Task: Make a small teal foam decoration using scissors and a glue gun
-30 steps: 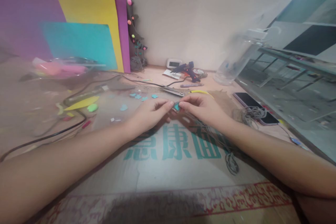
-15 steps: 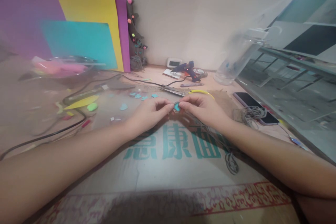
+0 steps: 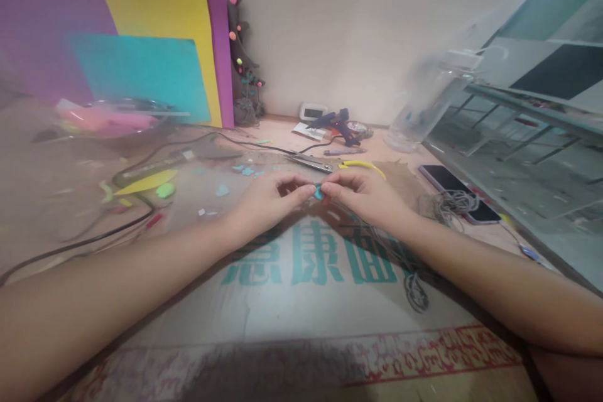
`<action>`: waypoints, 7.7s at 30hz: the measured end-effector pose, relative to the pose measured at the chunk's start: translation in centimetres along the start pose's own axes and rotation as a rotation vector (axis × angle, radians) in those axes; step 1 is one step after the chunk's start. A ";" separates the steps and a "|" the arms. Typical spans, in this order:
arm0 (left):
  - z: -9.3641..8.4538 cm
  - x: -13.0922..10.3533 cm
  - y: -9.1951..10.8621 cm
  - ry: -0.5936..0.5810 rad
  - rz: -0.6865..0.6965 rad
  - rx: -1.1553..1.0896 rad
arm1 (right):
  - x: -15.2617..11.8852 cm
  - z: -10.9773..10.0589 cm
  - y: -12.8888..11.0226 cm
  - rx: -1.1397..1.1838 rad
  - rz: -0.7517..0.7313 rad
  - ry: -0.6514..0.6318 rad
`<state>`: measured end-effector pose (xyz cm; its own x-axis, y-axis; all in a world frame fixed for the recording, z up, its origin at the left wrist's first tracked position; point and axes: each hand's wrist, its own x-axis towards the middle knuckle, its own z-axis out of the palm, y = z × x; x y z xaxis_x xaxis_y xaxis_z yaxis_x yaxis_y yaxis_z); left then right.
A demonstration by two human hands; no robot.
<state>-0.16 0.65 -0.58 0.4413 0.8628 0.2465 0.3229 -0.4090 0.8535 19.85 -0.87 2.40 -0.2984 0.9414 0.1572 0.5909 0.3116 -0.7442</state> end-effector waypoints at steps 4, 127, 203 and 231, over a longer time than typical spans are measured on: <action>0.1 0.1 0.2 0.013 -0.020 0.026 | -0.1 0.0 -0.2 -0.041 -0.020 -0.001; 0.1 0.0 1.0 0.125 -0.020 0.049 | -0.4 1.6 1.1 0.104 -0.188 0.286; -0.1 0.2 0.6 0.081 0.006 0.012 | -0.5 1.9 1.3 0.258 -0.025 0.041; -0.1 -0.1 0.6 0.150 0.093 0.080 | -0.9 1.7 0.2 0.409 0.035 0.024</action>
<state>-0.05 0.32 -0.02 0.3447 0.8524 0.3931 0.3544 -0.5060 0.7864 18.93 -1.85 0.99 -0.2630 0.9548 0.1382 0.2519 0.2063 -0.9455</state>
